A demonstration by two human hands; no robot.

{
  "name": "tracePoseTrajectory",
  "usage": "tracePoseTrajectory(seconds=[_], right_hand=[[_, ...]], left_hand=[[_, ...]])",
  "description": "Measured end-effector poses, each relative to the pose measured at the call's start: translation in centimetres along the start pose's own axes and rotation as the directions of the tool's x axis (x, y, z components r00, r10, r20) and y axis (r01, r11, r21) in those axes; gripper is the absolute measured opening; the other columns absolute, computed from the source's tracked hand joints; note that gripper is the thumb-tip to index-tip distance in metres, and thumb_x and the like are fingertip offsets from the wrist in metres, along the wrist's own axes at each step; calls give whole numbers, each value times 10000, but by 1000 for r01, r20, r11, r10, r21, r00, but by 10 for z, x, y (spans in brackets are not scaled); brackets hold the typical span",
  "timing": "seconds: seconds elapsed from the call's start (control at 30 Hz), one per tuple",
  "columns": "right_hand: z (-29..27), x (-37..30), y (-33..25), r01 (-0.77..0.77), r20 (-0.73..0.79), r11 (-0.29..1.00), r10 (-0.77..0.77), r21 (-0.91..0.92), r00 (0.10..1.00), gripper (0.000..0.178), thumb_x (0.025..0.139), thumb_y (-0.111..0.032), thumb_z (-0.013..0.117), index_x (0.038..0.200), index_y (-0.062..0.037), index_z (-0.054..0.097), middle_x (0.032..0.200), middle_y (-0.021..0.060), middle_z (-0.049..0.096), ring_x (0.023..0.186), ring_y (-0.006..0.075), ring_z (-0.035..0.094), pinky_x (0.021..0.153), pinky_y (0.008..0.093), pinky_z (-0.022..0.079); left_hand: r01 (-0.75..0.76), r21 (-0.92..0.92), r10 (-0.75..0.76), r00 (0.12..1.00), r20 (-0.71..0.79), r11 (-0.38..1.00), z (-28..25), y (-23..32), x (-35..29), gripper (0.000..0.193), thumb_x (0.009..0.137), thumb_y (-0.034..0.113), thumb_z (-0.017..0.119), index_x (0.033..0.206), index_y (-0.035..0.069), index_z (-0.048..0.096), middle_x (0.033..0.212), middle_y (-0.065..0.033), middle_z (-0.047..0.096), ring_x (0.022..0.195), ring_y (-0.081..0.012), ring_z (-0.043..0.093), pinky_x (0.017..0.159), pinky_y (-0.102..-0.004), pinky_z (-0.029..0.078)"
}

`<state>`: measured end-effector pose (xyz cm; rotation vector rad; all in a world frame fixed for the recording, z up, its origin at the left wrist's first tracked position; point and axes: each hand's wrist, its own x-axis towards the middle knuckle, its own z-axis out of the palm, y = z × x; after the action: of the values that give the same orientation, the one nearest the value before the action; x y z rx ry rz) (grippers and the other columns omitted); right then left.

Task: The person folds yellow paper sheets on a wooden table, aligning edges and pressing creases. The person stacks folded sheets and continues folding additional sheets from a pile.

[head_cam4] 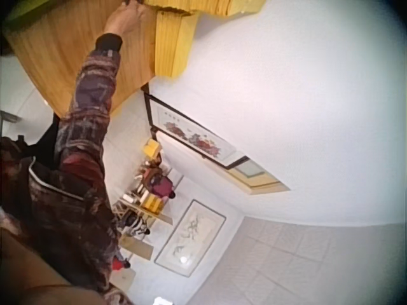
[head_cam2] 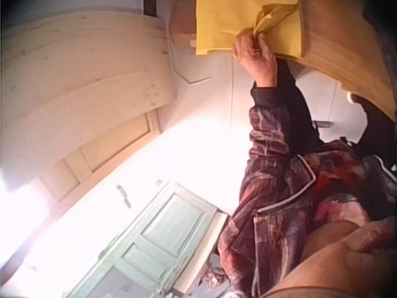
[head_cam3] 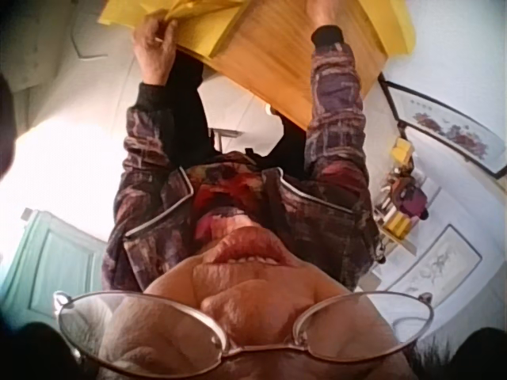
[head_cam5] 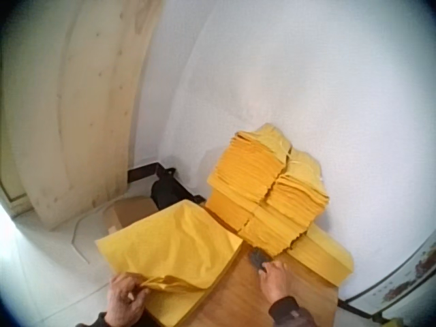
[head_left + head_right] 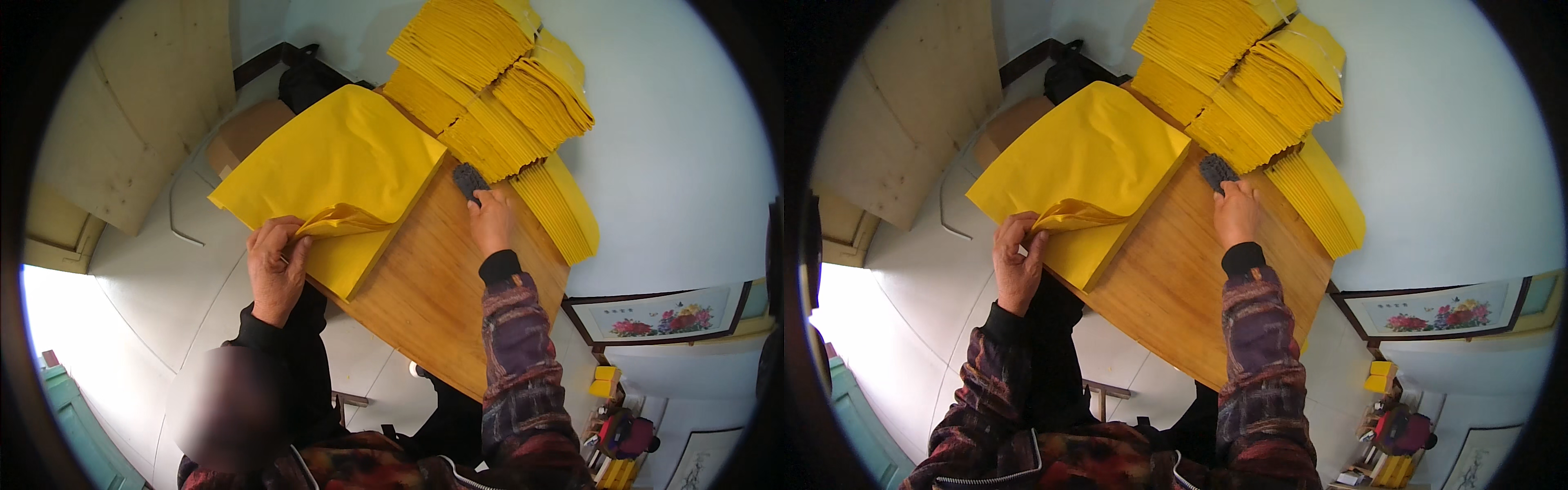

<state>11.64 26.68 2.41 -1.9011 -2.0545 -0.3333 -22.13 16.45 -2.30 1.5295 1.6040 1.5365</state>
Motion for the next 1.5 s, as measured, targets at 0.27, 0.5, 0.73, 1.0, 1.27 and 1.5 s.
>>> tracePoseTrajectory(seconds=[0.27, 0.5, 0.73, 1.0, 1.27, 1.5], right_hand=[[30, 8, 24, -18, 34, 996, 21, -89, 999, 123, 880, -154, 615, 901, -33, 622, 964, 166, 625, 929, 394, 564, 792, 484, 458], [-16, -17, -28, 25, -6, 981, -24, 192, 1000, 166, 920, -177, 616, 942, -13, 598, 936, 183, 623, 874, 379, 582, 733, 453, 469], [-43, -84, -131, 530, 173, 743, -633, 410, 754, 345, 803, -55, 691, 1142, -46, 627, 1046, 101, 587, 995, 312, 544, 849, 405, 485], [-33, -68, -142, 609, 69, 660, -701, 441, 709, 249, 755, 28, 710, 991, -33, 661, 1012, 103, 590, 960, 311, 548, 801, 385, 492], [-33, -55, -143, 451, 124, 647, -644, 615, 755, 144, 760, 61, 650, 868, -16, 595, 956, 123, 612, 908, 324, 573, 780, 391, 491], [-36, -45, -146, 345, 213, 653, -619, 674, 756, 152, 742, 63, 640, 856, -15, 578, 926, 124, 620, 898, 317, 584, 770, 380, 491]], left_hand=[[-41, -19, 40, 999, -13, 999, 2, -7, -2, 144, 778, 66, 694, 915, 58, 651, 971, -74, 664, 913, -287, 608, 897, -367, 405], [-68, -39, 68, 998, -16, 997, 2, -9, -1, 132, 789, 71, 695, 910, 56, 646, 975, -72, 666, 912, -282, 607, 898, -366, 401], [-46, -38, 47, 999, 10, 998, 2, -10, -2, 135, 789, 64, 699, 910, 53, 641, 965, -69, 664, 914, -277, 610, 904, -359, 398], [-46, -18, 46, 999, 8, 999, 2, -9, -1, 139, 785, 64, 701, 910, 52, 640, 981, -65, 665, 918, -272, 608, 901, -355, 396], [-46, -10, 47, 999, 26, 999, 1, -9, -1, 157, 781, 73, 696, 928, 55, 643, 988, -71, 665, 938, -276, 615, 914, -362, 389], [-36, -25, 37, 998, 41, 999, 0, -8, -1, 154, 786, 76, 693, 930, 51, 645, 993, -73, 664, 939, -275, 615, 920, -363, 387]])
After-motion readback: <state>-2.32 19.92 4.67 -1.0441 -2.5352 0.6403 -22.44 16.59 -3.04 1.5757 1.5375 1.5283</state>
